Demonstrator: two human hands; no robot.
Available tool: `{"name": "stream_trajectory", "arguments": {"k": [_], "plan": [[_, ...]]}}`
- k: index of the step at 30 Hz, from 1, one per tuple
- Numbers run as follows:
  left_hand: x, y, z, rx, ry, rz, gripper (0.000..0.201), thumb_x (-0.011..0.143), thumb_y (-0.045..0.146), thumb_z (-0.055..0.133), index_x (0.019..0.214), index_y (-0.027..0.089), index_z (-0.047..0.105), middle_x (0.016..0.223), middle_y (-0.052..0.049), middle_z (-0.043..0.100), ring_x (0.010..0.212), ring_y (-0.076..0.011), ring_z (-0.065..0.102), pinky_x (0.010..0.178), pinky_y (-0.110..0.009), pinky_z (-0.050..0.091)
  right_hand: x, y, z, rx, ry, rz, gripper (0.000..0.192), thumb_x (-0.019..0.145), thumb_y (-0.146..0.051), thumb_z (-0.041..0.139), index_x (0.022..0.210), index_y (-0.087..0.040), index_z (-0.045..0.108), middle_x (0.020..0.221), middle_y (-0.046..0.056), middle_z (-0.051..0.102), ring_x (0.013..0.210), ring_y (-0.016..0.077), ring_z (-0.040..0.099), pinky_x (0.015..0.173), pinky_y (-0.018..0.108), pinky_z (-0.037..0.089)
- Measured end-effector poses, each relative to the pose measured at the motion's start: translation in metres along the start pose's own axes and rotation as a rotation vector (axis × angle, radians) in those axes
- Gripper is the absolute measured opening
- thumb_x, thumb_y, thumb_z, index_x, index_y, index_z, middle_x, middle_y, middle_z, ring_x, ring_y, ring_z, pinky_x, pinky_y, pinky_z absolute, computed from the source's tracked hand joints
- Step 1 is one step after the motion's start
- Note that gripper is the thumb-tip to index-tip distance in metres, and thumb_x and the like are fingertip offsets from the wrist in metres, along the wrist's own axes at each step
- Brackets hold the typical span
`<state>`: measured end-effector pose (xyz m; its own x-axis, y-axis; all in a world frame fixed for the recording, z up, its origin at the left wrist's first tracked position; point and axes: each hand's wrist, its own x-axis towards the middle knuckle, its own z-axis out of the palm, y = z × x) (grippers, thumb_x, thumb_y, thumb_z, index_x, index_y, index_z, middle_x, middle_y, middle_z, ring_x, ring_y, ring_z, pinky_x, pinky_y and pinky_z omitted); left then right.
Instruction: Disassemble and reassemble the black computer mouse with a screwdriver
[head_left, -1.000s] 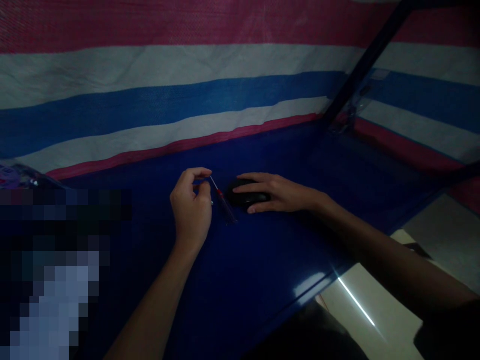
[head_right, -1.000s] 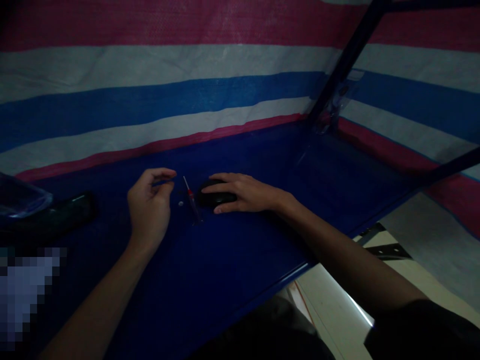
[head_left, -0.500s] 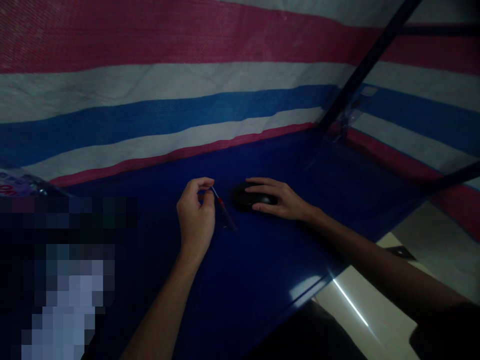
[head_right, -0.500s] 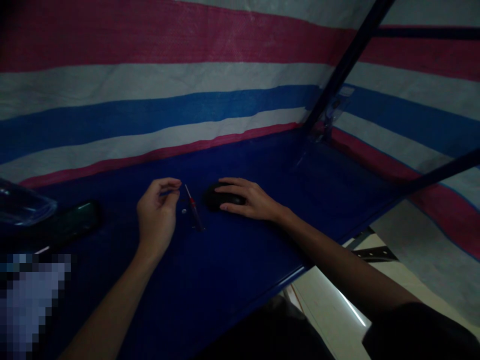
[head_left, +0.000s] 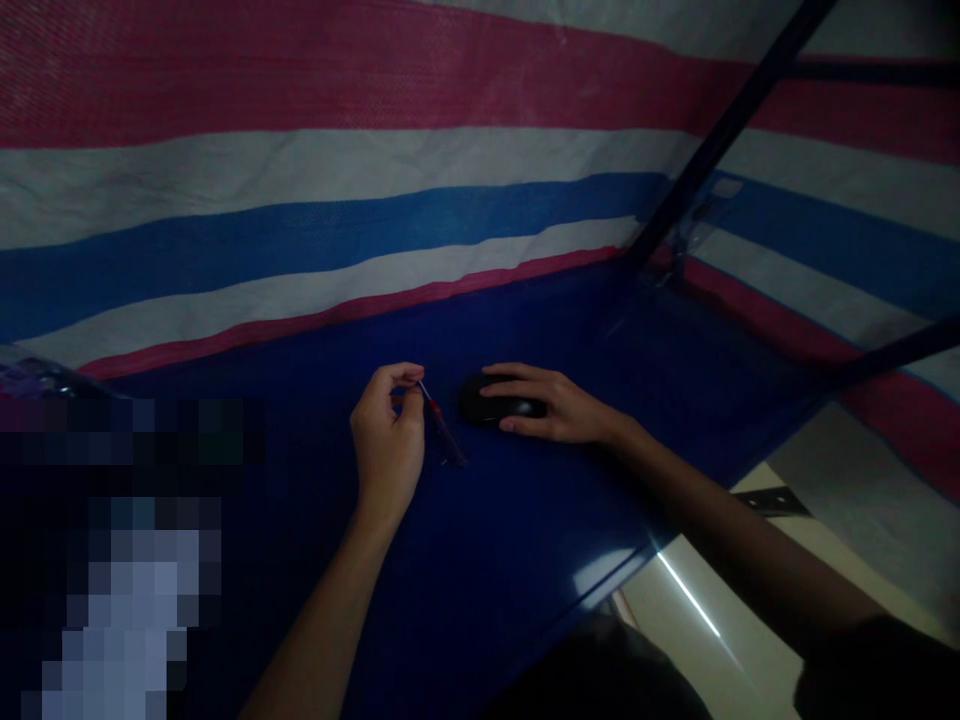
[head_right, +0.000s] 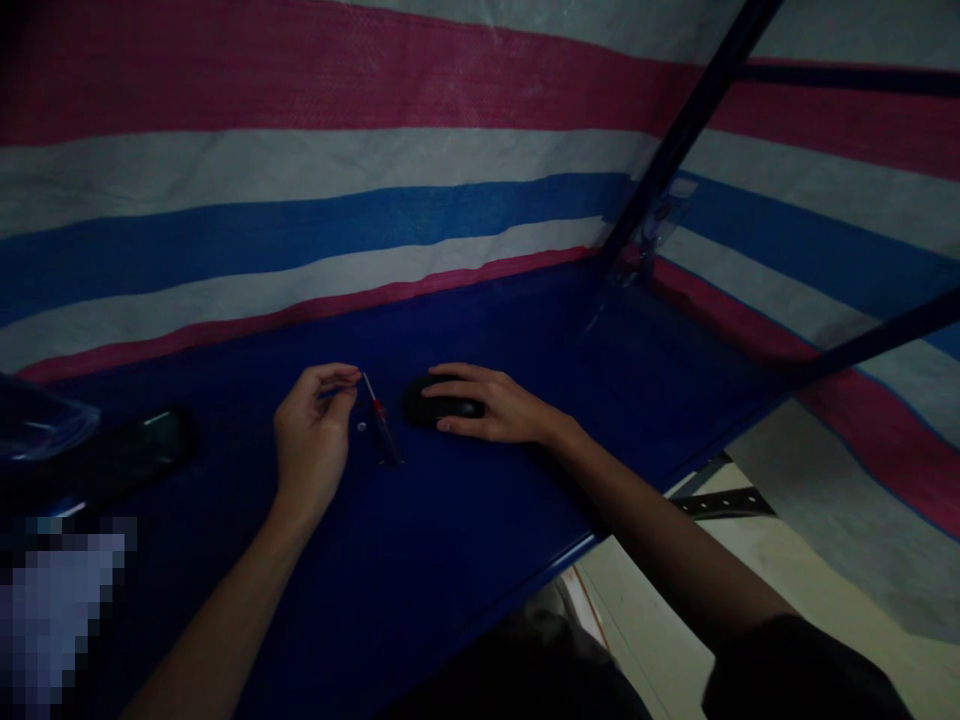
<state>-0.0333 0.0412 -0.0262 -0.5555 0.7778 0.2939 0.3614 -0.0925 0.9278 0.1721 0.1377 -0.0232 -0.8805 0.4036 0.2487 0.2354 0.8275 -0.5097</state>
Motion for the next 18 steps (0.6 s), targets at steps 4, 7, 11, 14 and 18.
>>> {"name": "stream_trajectory", "arguments": {"k": [4,7,11,14,18], "plan": [[0.001,0.0,-0.001,0.002,-0.002,-0.018,0.017,0.079,0.012,0.052,0.089,0.019,0.063,0.092,-0.003,0.066,0.087,-0.0158,0.061,0.078,-0.03,0.047,0.0,0.005,0.007,-0.084,0.053,-0.054,0.049,0.084,-0.042,0.063,0.127,-0.02,0.059,0.139,0.016,0.052,0.125,0.0256,0.054,0.098,0.043,0.048],[0.002,0.0,-0.001,0.019,-0.017,-0.012,0.016,0.08,0.014,0.053,0.09,0.02,0.064,0.093,-0.003,0.067,0.087,-0.016,0.062,0.077,-0.03,0.048,0.0,0.009,0.012,-0.088,0.093,-0.087,0.046,0.084,-0.04,0.062,0.124,-0.017,0.061,0.136,0.018,0.054,0.122,0.0257,0.056,0.097,0.043,0.049],[-0.005,0.006,0.004,-0.025,-0.084,-0.048,0.019,0.084,0.027,0.055,0.098,0.019,0.065,0.102,-0.006,0.067,0.092,-0.0184,0.063,0.077,-0.03,0.05,0.0,0.003,0.01,-0.022,0.178,-0.099,0.046,0.082,-0.039,0.065,0.125,-0.022,0.062,0.136,0.015,0.055,0.122,0.0255,0.057,0.097,0.043,0.049],[-0.014,0.02,0.009,-0.205,-0.176,-0.197,0.032,0.086,0.043,0.053,0.108,0.022,0.064,0.111,-0.007,0.066,0.1,-0.0202,0.062,0.073,-0.029,0.053,0.004,-0.014,0.005,-0.013,0.219,-0.171,0.047,0.082,-0.037,0.065,0.126,-0.022,0.061,0.138,0.015,0.054,0.124,0.0253,0.055,0.098,0.043,0.049],[-0.023,0.036,0.016,-0.647,-0.238,-0.557,0.036,0.085,0.051,0.051,0.102,0.021,0.063,0.102,-0.007,0.067,0.085,-0.0207,0.066,0.056,-0.028,0.055,0.013,-0.035,-0.002,-0.082,0.165,-0.294,0.042,0.086,-0.037,0.061,0.125,-0.02,0.06,0.139,0.015,0.053,0.126,0.0232,0.053,0.099,0.041,0.048]]}}
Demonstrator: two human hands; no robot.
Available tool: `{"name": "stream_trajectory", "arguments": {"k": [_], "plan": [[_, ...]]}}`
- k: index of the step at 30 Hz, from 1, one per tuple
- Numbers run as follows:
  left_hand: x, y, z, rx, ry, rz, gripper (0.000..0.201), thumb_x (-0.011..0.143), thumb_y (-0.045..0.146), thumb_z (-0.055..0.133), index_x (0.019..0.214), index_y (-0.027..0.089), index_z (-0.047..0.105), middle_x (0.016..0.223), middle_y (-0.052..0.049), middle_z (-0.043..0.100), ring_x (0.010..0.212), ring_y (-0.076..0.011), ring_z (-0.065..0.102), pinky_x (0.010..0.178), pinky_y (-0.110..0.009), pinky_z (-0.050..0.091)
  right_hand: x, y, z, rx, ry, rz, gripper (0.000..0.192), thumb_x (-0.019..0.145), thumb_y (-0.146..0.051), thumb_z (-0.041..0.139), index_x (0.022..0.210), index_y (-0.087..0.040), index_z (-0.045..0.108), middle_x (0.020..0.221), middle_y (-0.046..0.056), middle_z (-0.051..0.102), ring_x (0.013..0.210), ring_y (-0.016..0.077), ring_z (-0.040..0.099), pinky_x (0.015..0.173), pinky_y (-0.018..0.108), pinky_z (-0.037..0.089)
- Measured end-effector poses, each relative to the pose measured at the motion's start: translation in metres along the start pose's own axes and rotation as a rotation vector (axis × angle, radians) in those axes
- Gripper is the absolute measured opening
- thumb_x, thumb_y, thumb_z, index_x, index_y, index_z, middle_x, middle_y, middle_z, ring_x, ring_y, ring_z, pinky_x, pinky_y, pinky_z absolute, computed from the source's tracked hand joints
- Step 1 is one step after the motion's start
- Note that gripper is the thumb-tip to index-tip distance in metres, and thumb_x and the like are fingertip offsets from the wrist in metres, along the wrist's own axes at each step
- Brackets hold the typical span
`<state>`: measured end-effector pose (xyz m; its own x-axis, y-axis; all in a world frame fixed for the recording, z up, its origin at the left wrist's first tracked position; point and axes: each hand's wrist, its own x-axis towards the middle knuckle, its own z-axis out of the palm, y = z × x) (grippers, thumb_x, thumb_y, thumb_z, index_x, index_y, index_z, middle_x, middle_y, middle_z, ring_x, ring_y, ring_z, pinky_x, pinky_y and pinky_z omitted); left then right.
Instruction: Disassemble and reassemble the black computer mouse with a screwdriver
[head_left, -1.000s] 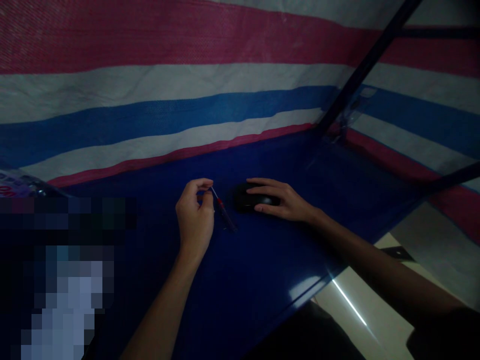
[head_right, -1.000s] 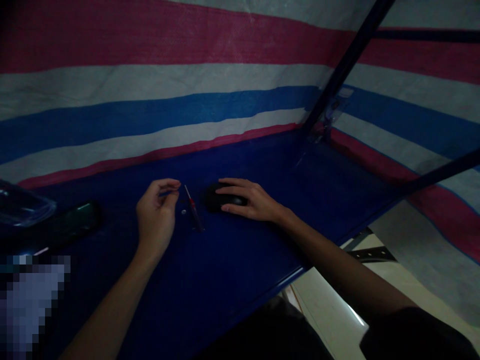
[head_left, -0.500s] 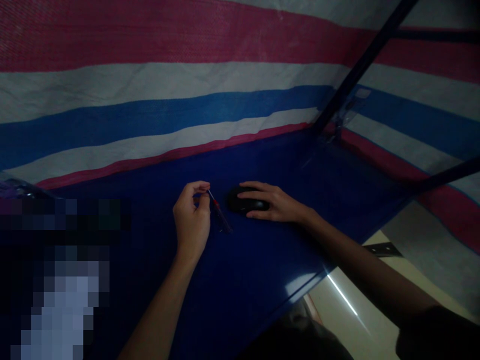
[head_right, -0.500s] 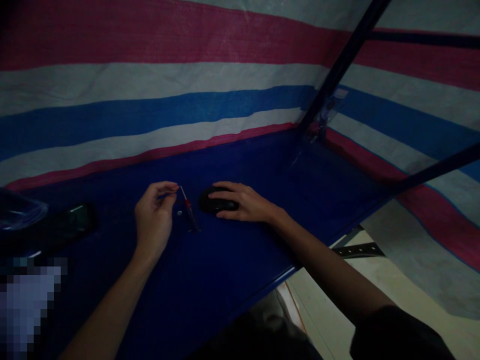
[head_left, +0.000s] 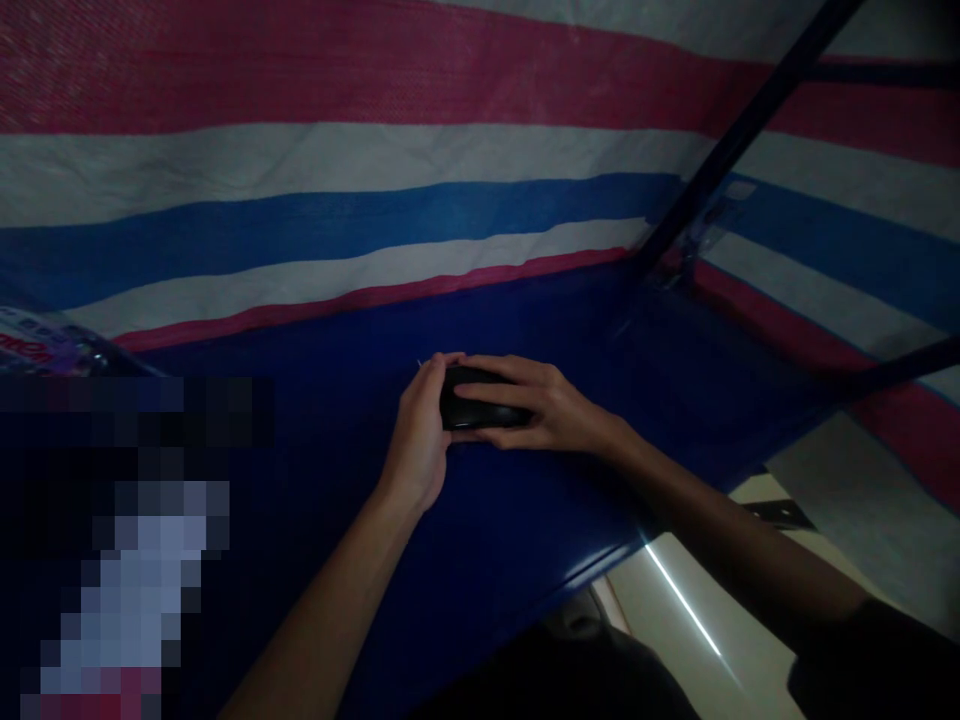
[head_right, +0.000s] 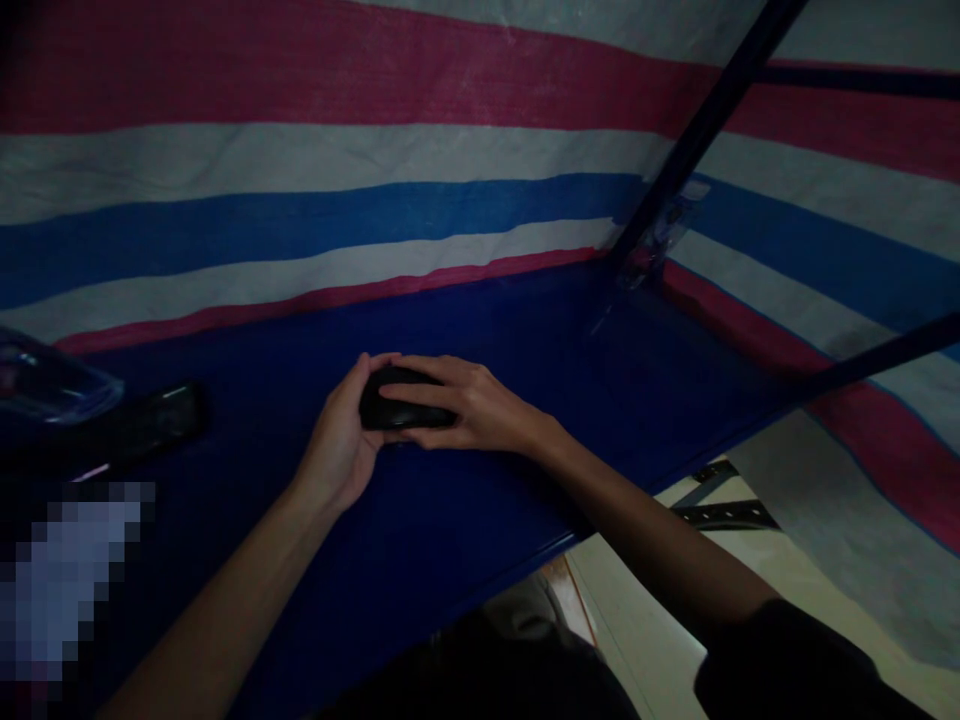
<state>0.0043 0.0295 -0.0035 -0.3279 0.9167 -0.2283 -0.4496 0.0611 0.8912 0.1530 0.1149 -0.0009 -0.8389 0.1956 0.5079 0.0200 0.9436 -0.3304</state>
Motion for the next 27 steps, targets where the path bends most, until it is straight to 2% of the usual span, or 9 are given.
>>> {"name": "stream_trajectory", "arguments": {"k": [3,6,8,11,14,18,21,24,27], "plan": [[0.001,0.0,0.002,-0.153,0.037,-0.088,0.029,0.083,0.044,0.056,0.096,0.019,0.062,0.089,-0.006,0.067,0.076,-0.0185,0.065,0.052,-0.026,0.053,0.01,-0.004,-0.002,-0.023,-0.033,-0.02,0.044,0.088,-0.037,0.059,0.127,-0.018,0.058,0.139,0.015,0.053,0.123,0.0232,0.056,0.096,0.04,0.049],[0.006,0.001,-0.002,-0.204,0.145,-0.039,0.022,0.08,0.037,0.06,0.089,0.017,0.061,0.084,-0.004,0.066,0.075,-0.0166,0.065,0.051,-0.022,0.051,0.022,-0.002,-0.002,-0.034,-0.029,0.021,0.058,0.082,-0.045,0.064,0.13,-0.013,0.055,0.134,0.017,0.057,0.12,0.0268,0.058,0.097,0.042,0.047],[0.009,0.002,-0.005,-0.191,0.182,0.024,0.021,0.08,0.037,0.058,0.087,0.017,0.061,0.083,-0.004,0.066,0.076,-0.0177,0.066,0.055,-0.025,0.053,0.031,0.001,-0.001,-0.011,0.012,0.079,0.067,0.076,-0.051,0.069,0.129,-0.012,0.055,0.126,0.015,0.063,0.115,0.0266,0.061,0.096,0.041,0.047],[0.012,0.004,-0.01,-0.164,0.202,0.084,0.022,0.081,0.038,0.055,0.087,0.017,0.059,0.084,-0.005,0.066,0.079,-0.0206,0.067,0.064,-0.033,0.057,0.041,0.008,0.005,0.107,0.017,0.17,0.062,0.076,-0.049,0.069,0.125,-0.014,0.057,0.12,0.011,0.066,0.108,0.0233,0.064,0.091,0.036,0.048],[0.014,0.005,-0.012,-0.189,0.224,0.118,0.022,0.082,0.038,0.055,0.087,0.017,0.059,0.084,-0.005,0.066,0.077,-0.0197,0.067,0.066,-0.036,0.058,0.043,0.011,0.015,0.259,0.105,0.245,0.053,0.076,-0.046,0.07,0.118,-0.014,0.061,0.115,0.008,0.068,0.102,0.0195,0.065,0.087,0.032,0.049],[0.015,0.009,-0.008,-0.258,0.208,0.051,0.021,0.086,0.036,0.051,0.088,0.016,0.058,0.081,-0.004,0.065,0.066,-0.0154,0.065,0.061,-0.034,0.059,0.037,0.011,0.023,0.324,0.232,0.319,0.049,0.074,-0.043,0.073,0.112,-0.014,0.064,0.107,0.006,0.07,0.095,0.0172,0.066,0.083,0.029,0.05],[0.015,0.015,-0.003,-0.277,0.124,-0.036,0.024,0.09,0.036,0.045,0.089,0.015,0.057,0.078,-0.005,0.066,0.063,-0.0166,0.065,0.053,-0.034,0.058,0.033,0.012,0.023,0.338,0.301,0.323,0.045,0.073,-0.043,0.074,0.108,-0.015,0.066,0.102,0.004,0.07,0.091,0.0168,0.066,0.08,0.029,0.05],[0.018,0.018,0.0,-0.303,0.081,-0.102,0.027,0.093,0.035,0.041,0.089,0.013,0.057,0.074,-0.006,0.065,0.058,-0.016,0.064,0.048,-0.031,0.056,0.031,0.013,0.022,0.312,0.33,0.337,0.043,0.073,-0.042,0.074,0.106,-0.016,0.066,0.103,0.004,0.07,0.091,0.017,0.066,0.081,0.03,0.051],[0.022,0.018,-0.002,-0.3,0.104,-0.096,0.028,0.093,0.034,0.04,0.089,0.013,0.057,0.072,-0.006,0.065,0.054,-0.0153,0.063,0.044,-0.028,0.055,0.031,0.014,0.024,0.26,0.337,0.341,0.043,0.073,-0.042,0.073,0.108,-0.017,0.066,0.105,0.006,0.07,0.092,0.0175,0.066,0.083,0.031,0.051]]}}
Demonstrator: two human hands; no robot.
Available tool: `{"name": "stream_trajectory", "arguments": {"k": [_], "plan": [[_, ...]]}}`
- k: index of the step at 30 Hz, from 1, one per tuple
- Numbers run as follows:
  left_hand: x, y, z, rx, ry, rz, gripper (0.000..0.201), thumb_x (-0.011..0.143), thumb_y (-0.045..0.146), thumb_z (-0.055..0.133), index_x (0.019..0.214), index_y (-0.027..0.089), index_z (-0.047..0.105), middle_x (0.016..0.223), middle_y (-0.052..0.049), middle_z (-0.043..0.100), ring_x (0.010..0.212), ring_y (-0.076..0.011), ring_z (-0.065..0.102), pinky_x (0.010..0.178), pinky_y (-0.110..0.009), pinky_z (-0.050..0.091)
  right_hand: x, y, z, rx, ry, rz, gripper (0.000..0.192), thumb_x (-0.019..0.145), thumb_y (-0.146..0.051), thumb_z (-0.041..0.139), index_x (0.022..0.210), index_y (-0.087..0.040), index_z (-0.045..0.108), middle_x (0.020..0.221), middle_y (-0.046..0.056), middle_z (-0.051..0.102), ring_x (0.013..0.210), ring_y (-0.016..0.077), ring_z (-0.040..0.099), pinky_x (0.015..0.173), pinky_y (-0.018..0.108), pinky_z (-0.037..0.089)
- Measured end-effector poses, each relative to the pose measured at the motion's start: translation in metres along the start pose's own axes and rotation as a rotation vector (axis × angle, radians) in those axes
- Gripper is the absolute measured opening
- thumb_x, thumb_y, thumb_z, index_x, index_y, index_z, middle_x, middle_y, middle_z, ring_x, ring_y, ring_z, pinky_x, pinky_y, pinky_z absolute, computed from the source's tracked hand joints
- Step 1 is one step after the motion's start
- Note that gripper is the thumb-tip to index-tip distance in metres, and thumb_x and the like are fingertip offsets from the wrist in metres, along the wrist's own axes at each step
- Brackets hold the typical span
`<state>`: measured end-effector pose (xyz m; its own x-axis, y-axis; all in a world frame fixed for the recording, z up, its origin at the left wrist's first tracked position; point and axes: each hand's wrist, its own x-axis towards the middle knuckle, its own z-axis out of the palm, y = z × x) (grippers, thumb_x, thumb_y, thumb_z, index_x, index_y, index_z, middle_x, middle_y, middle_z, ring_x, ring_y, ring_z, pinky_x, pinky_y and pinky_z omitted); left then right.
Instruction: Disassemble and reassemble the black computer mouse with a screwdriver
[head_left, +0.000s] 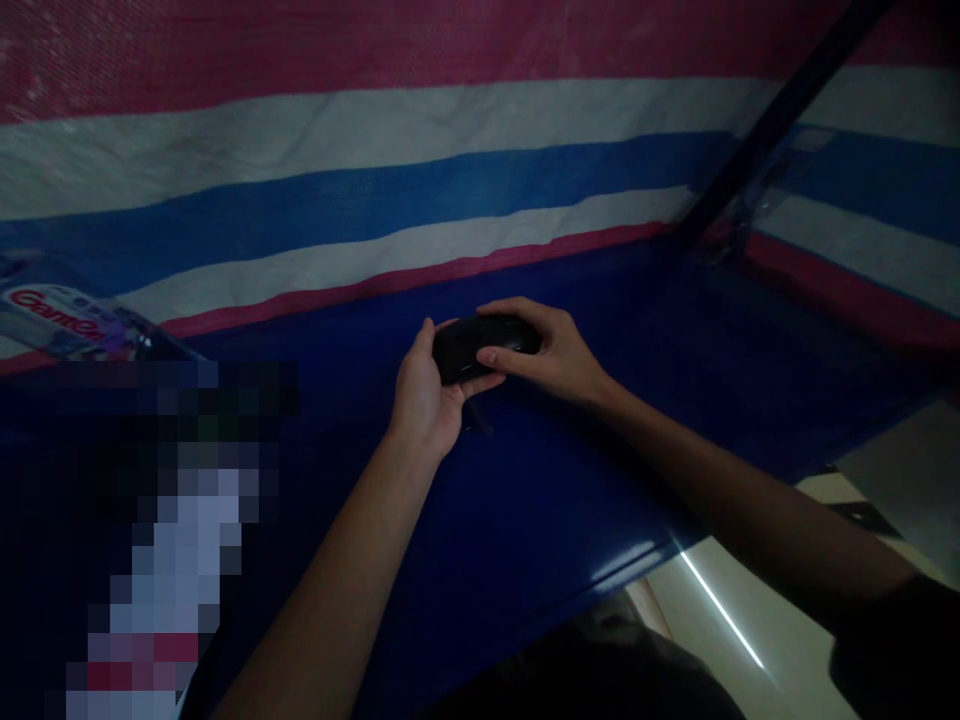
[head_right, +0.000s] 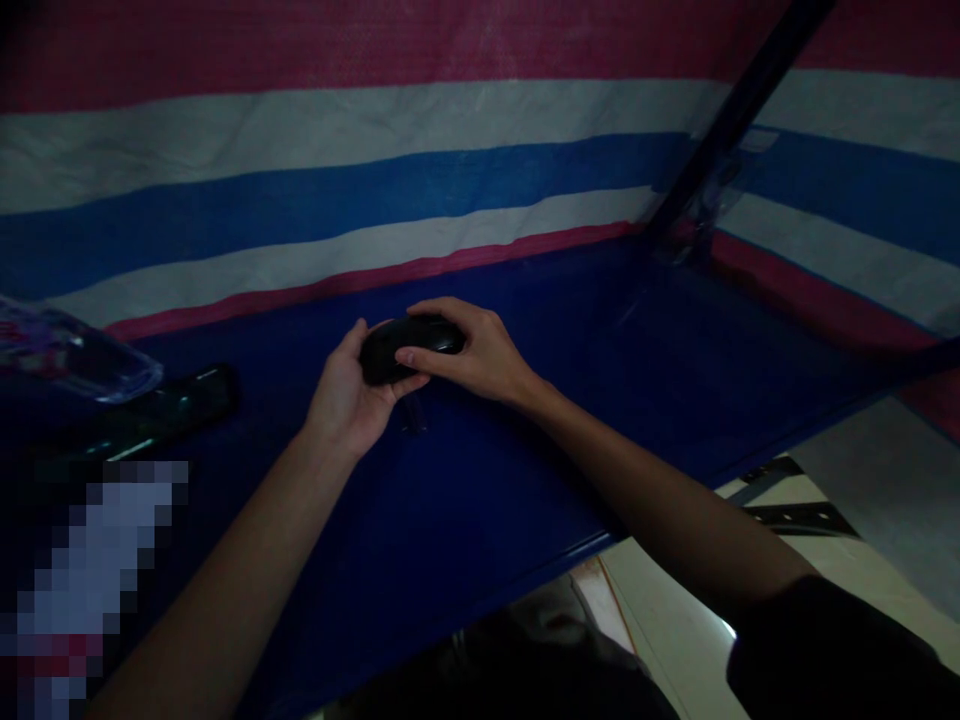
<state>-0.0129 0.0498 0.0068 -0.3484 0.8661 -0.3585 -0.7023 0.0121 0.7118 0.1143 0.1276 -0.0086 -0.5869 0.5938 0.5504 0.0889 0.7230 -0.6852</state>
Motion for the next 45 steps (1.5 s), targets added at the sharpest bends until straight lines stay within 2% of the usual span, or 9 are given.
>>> {"name": "stream_trajectory", "arguments": {"k": [12,16,18,22,27,35,39,42,45], "plan": [[-0.006,-0.003,-0.012,0.103,0.066,0.124,0.021,0.086,0.033,0.05,0.086,0.014,0.059,0.072,-0.004,0.065,0.047,-0.0128,0.06,0.038,-0.024,0.051,-0.003,0.0,0.007,-0.051,-0.132,-0.125,0.052,0.076,-0.047,0.07,0.115,-0.016,0.061,0.111,0.01,0.067,0.1,0.0202,0.063,0.088,0.035,0.049],[-0.006,-0.009,-0.012,0.092,0.097,0.217,0.023,0.085,0.035,0.053,0.088,0.014,0.06,0.077,-0.005,0.066,0.055,-0.0146,0.064,0.037,-0.023,0.051,-0.002,0.001,0.011,0.179,-0.043,0.086,0.038,0.086,-0.05,0.056,0.106,-0.018,0.064,0.104,0.006,0.068,0.095,0.017,0.063,0.084,0.032,0.05],[-0.007,-0.011,-0.011,0.086,0.087,0.26,0.024,0.084,0.037,0.054,0.088,0.014,0.06,0.079,-0.006,0.066,0.056,-0.0152,0.065,0.037,-0.022,0.051,0.0,-0.001,0.012,0.379,0.03,0.308,0.042,0.09,-0.054,0.046,0.095,-0.017,0.066,0.088,0.004,0.067,0.076,0.0143,0.064,0.066,0.028,0.053],[-0.008,-0.014,-0.01,0.106,0.075,0.241,0.026,0.085,0.038,0.053,0.087,0.014,0.06,0.077,-0.006,0.066,0.052,-0.0159,0.064,0.034,-0.023,0.05,0.003,-0.008,0.014,0.678,0.003,0.628,0.039,0.089,-0.052,0.048,0.085,-0.015,0.062,0.061,0.001,0.058,0.044,0.011,0.053,0.035,0.022,0.043],[-0.01,-0.015,-0.01,0.085,0.059,0.236,0.026,0.086,0.04,0.05,0.089,0.015,0.059,0.078,-0.006,0.066,0.051,-0.0163,0.064,0.034,-0.024,0.05,0.001,-0.012,0.015,0.685,0.026,0.633,0.027,0.089,-0.04,0.049,0.082,-0.016,0.058,0.055,-0.002,0.056,0.038,0.0103,0.054,0.03,0.02,0.041],[-0.013,-0.019,-0.012,0.114,-0.021,0.228,0.027,0.082,0.044,0.056,0.092,0.019,0.057,0.086,-0.004,0.066,0.062,-0.0169,0.066,0.043,-0.025,0.053,-0.001,-0.012,0.013,0.602,-0.006,0.618,0.025,0.091,-0.037,0.045,0.087,-0.016,0.058,0.053,-0.004,0.053,0.031,0.0072,0.048,0.026,0.016,0.033],[-0.011,-0.019,-0.014,0.433,0.007,0.481,0.028,0.081,0.046,0.059,0.092,0.02,0.063,0.095,-0.005,0.065,0.086,-0.0203,0.065,0.071,-0.031,0.056,0.002,-0.01,0.005,0.595,0.025,0.591,0.022,0.091,-0.035,0.046,0.09,-0.017,0.057,0.06,-0.003,0.055,0.032,0.0073,0.049,0.025,0.017,0.031],[-0.014,-0.012,-0.014,0.8,-0.049,0.772,0.029,0.074,0.039,0.07,0.098,0.024,0.067,0.109,-0.005,0.063,0.11,-0.0225,0.056,0.101,-0.034,0.042,0.002,-0.011,0.0,0.548,0.048,0.5,0.023,0.09,-0.04,0.049,0.093,-0.019,0.058,0.07,-0.001,0.058,0.037,0.0068,0.05,0.029,0.019,0.033],[-0.021,-0.002,-0.013,0.922,-0.13,0.844,0.051,0.053,0.03,0.085,0.102,0.025,0.068,0.114,-0.005,0.062,0.117,-0.0271,0.052,0.104,-0.036,0.038,0.001,-0.014,-0.002,0.534,0.036,0.397,0.035,0.091,-0.051,0.044,0.101,-0.021,0.059,0.088,0.002,0.064,0.053,0.0089,0.057,0.043,0.021,0.044]]}}
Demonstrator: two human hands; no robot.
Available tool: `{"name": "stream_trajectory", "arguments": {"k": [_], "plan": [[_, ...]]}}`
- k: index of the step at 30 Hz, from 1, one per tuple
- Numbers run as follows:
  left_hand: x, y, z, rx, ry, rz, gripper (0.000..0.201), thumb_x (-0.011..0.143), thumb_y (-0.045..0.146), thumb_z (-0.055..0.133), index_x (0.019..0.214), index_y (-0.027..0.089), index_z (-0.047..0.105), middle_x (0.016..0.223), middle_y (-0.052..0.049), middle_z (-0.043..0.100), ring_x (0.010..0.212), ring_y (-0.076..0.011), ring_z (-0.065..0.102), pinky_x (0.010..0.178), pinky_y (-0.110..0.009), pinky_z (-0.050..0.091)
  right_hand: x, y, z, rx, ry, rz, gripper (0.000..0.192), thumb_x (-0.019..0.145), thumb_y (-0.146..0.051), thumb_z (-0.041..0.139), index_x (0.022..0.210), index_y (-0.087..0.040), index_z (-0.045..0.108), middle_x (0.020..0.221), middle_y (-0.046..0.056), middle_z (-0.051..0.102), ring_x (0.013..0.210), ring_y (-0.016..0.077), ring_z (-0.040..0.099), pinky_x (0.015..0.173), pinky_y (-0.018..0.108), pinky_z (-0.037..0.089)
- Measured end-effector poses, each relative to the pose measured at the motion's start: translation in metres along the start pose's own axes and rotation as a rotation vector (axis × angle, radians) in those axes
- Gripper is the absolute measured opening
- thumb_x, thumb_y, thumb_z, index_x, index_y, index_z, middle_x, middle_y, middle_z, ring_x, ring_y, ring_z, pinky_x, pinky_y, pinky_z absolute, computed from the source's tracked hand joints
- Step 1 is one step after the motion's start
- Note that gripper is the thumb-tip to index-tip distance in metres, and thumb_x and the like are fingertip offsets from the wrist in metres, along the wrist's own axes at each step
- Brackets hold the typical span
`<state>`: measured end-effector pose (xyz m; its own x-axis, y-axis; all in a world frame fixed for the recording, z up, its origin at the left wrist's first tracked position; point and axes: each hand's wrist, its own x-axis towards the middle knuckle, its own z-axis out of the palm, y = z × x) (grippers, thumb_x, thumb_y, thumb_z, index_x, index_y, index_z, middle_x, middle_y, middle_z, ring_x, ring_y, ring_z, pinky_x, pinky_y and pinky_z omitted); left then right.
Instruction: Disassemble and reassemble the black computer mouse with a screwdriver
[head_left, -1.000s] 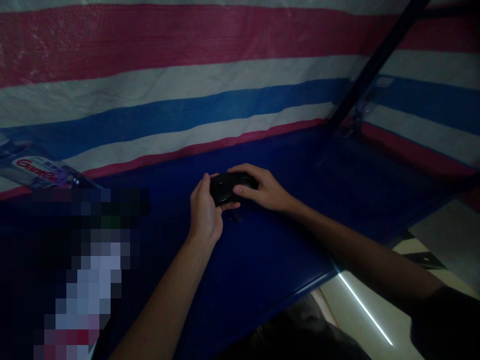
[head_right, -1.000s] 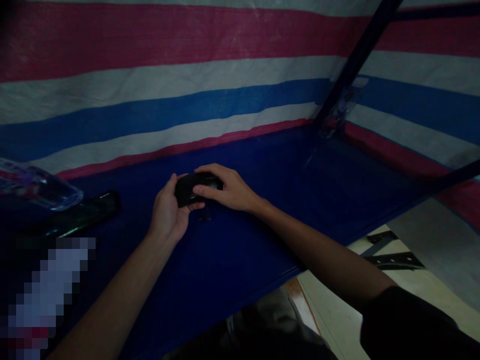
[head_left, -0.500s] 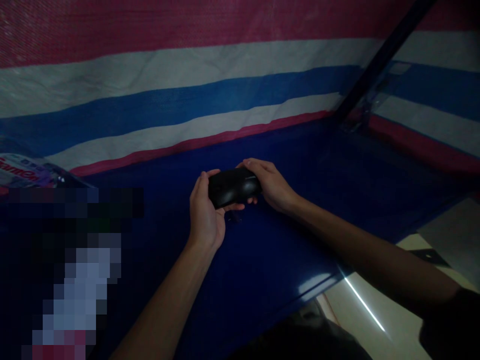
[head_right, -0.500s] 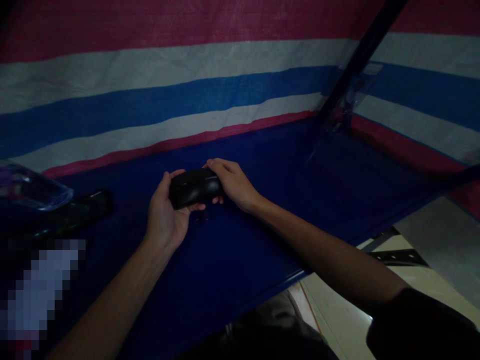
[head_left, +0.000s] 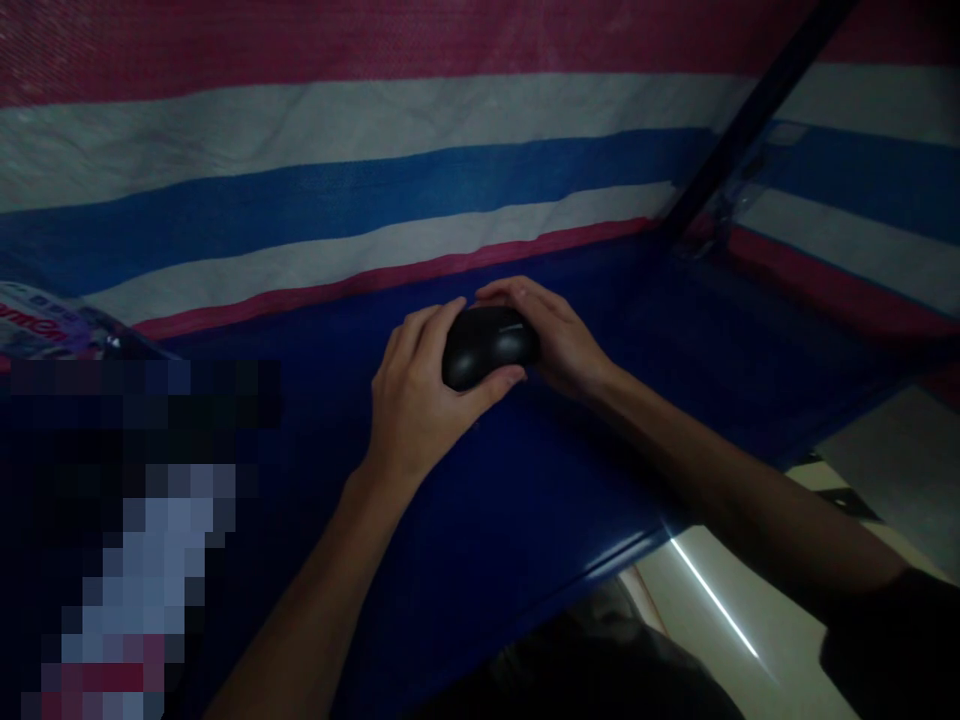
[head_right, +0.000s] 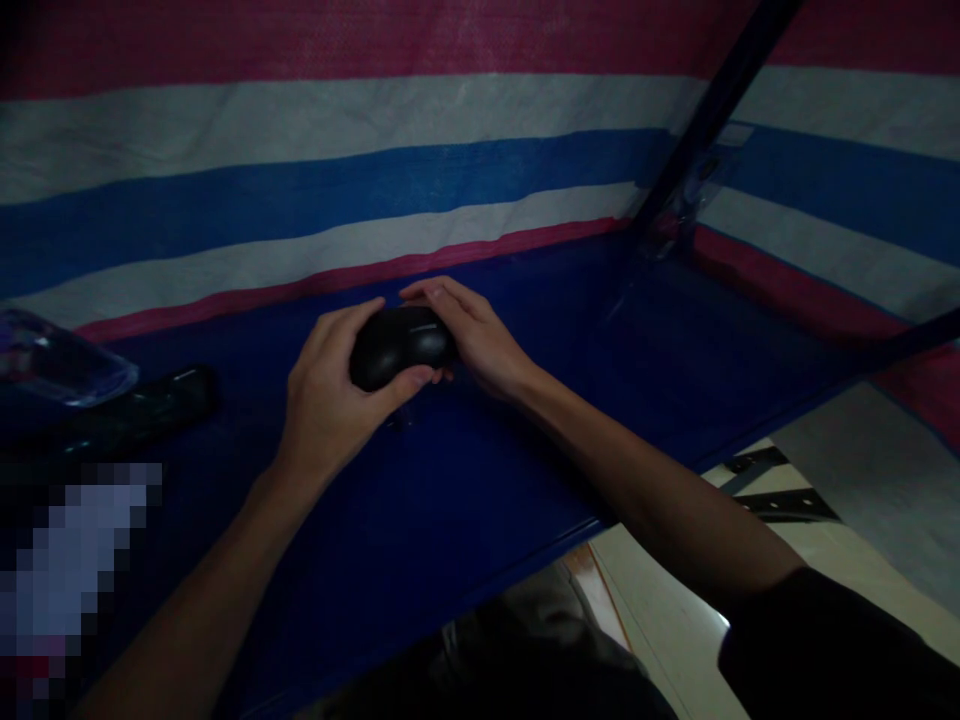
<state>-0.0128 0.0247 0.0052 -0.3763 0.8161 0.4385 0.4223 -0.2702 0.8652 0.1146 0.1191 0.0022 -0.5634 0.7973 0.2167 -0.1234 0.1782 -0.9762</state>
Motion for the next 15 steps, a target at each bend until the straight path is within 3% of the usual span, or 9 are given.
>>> {"name": "stream_trajectory", "arguments": {"k": [2,4,6,7,9,12,15], "plan": [[0.003,0.004,-0.007,-0.029,-0.012,-0.023,0.059,0.045,0.027,0.088,0.101,0.025,0.069,0.111,-0.005,0.064,0.119,-0.0297,0.051,0.1,-0.035,0.042,-0.001,-0.001,0.001,0.01,-0.044,-0.042,0.048,0.093,-0.059,0.031,0.109,-0.022,0.058,0.095,0.004,0.065,0.063,0.0116,0.06,0.052,0.024,0.048],[0.007,0.003,-0.014,-0.054,0.015,-0.037,0.056,0.049,0.03,0.087,0.101,0.025,0.068,0.109,-0.005,0.065,0.119,-0.0294,0.052,0.094,-0.033,0.046,-0.001,-0.001,0.002,-0.006,-0.093,-0.084,0.056,0.094,-0.062,0.02,0.116,-0.023,0.054,0.098,0.005,0.064,0.066,0.0124,0.06,0.056,0.026,0.048],[0.012,-0.002,-0.022,-0.068,0.143,-0.038,0.044,0.061,0.04,0.08,0.1,0.025,0.066,0.105,-0.003,0.066,0.111,-0.0248,0.057,0.083,-0.028,0.05,-0.002,0.001,0.002,-0.116,-0.15,-0.173,0.049,0.095,-0.057,0.028,0.116,-0.022,0.055,0.102,0.005,0.064,0.07,0.0123,0.06,0.06,0.027,0.048],[0.016,-0.006,-0.025,-0.075,0.263,-0.042,0.037,0.07,0.047,0.073,0.098,0.024,0.066,0.096,-0.002,0.066,0.101,-0.0214,0.062,0.076,-0.025,0.051,-0.003,0.002,0.002,-0.219,-0.199,-0.247,0.041,0.095,-0.051,0.038,0.112,-0.021,0.058,0.102,0.005,0.064,0.074,0.0127,0.06,0.065,0.028,0.047],[0.023,-0.014,-0.032,-0.15,0.392,-0.111,0.039,0.08,0.057,0.057,0.092,0.021,0.067,0.077,-0.001,0.065,0.078,-0.017,0.065,0.06,-0.023,0.049,-0.006,0.003,0.003,-0.485,-0.345,-0.424,0.024,0.09,-0.036,0.054,0.1,-0.017,0.065,0.099,0.006,0.065,0.085,0.0149,0.059,0.077,0.031,0.045],[0.031,-0.02,-0.037,-0.401,0.363,-0.255,0.044,0.088,0.057,0.042,0.104,0.023,0.065,0.084,0.0,0.068,0.067,-0.0156,0.066,0.055,-0.025,0.05,-0.012,0.005,0.008,-0.837,-0.546,-0.609,0.016,0.085,-0.025,0.059,0.091,-0.015,0.07,0.095,0.007,0.066,0.093,0.0192,0.056,0.085,0.037,0.04],[0.032,-0.019,-0.035,-0.596,0.287,-0.393,0.044,0.089,0.056,0.037,0.101,0.024,0.066,0.092,-0.001,0.07,0.067,-0.0165,0.068,0.057,-0.029,0.053,-0.016,0.006,0.012,-0.985,-0.618,-0.63,0.017,0.084,-0.024,0.059,0.091,-0.015,0.072,0.099,0.008,0.066,0.098,0.0218,0.054,0.084,0.037,0.037]]}}
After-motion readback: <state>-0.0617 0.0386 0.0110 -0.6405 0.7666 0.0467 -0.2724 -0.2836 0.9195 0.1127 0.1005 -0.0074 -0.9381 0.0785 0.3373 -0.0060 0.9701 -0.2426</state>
